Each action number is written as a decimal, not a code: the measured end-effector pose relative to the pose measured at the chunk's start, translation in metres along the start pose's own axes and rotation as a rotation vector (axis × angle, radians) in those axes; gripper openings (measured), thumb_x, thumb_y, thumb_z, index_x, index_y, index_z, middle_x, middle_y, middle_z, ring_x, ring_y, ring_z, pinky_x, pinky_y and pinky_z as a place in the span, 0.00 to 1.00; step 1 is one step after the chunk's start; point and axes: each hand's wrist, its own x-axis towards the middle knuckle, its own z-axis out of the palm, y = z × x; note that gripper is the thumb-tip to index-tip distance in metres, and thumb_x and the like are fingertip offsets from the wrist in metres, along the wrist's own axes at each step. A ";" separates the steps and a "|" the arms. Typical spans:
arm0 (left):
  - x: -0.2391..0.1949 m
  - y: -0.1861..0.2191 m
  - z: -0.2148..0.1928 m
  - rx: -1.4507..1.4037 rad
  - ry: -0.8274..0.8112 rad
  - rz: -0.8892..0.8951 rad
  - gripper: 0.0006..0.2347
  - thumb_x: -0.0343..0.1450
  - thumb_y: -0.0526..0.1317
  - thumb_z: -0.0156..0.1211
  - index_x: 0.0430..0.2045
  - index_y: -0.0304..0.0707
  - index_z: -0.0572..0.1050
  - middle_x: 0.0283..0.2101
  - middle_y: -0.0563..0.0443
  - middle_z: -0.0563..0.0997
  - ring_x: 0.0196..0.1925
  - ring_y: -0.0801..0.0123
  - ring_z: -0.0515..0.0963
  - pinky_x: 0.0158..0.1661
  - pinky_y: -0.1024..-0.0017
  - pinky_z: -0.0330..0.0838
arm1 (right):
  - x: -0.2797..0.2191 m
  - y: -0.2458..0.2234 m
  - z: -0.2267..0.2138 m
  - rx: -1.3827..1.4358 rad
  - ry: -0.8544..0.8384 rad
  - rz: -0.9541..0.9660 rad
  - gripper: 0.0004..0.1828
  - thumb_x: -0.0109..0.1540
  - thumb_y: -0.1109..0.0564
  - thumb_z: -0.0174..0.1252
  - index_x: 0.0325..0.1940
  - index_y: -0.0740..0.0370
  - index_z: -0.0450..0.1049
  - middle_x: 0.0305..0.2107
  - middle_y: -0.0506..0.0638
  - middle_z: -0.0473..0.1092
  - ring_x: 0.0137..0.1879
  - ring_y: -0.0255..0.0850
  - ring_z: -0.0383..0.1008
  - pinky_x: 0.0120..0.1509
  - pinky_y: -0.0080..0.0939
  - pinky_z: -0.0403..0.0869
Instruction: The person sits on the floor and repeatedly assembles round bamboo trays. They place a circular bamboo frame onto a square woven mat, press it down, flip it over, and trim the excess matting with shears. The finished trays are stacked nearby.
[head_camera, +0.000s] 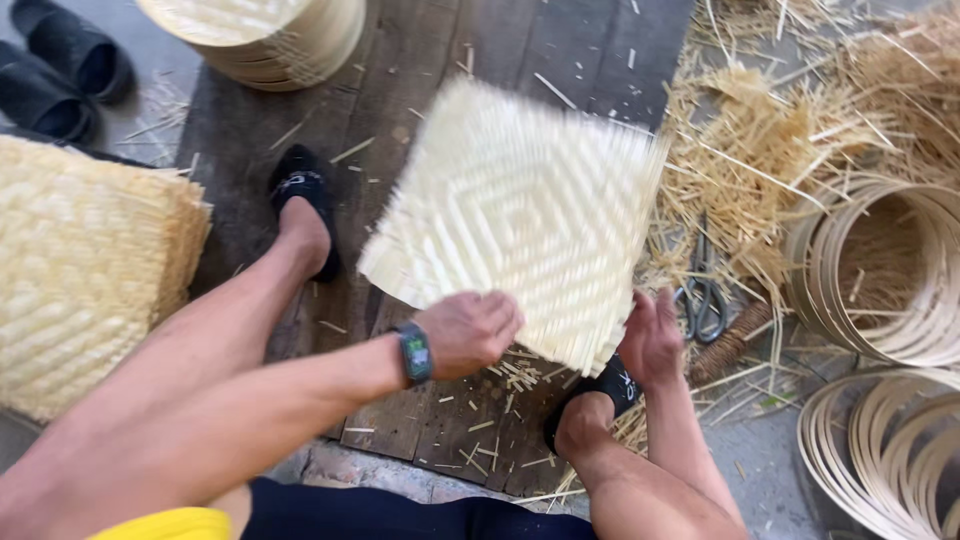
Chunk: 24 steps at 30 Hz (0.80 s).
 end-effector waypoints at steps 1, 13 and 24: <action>-0.001 0.007 0.025 -0.128 0.012 -0.079 0.15 0.69 0.38 0.64 0.47 0.26 0.76 0.48 0.32 0.81 0.48 0.54 0.81 0.41 0.64 0.79 | 0.005 -0.003 0.002 -0.049 -0.012 -0.015 0.23 0.62 0.48 0.47 0.53 0.66 0.72 0.42 0.51 0.78 0.48 0.37 0.78 0.55 0.35 0.75; -0.070 -0.141 0.163 -1.310 0.322 -1.578 0.18 0.62 0.37 0.77 0.41 0.26 0.79 0.39 0.45 0.85 0.37 0.70 0.82 0.39 0.71 0.78 | 0.055 0.022 -0.021 -0.590 0.269 -0.230 0.10 0.63 0.60 0.65 0.47 0.66 0.77 0.34 0.44 0.77 0.36 0.27 0.73 0.41 0.26 0.72; -0.081 -0.126 0.173 -1.297 0.474 -1.597 0.15 0.61 0.32 0.76 0.37 0.29 0.76 0.34 0.46 0.84 0.31 0.74 0.82 0.34 0.76 0.78 | 0.047 0.023 -0.010 -0.638 0.362 -0.206 0.17 0.60 0.58 0.70 0.48 0.70 0.77 0.37 0.52 0.77 0.39 0.33 0.74 0.43 0.30 0.74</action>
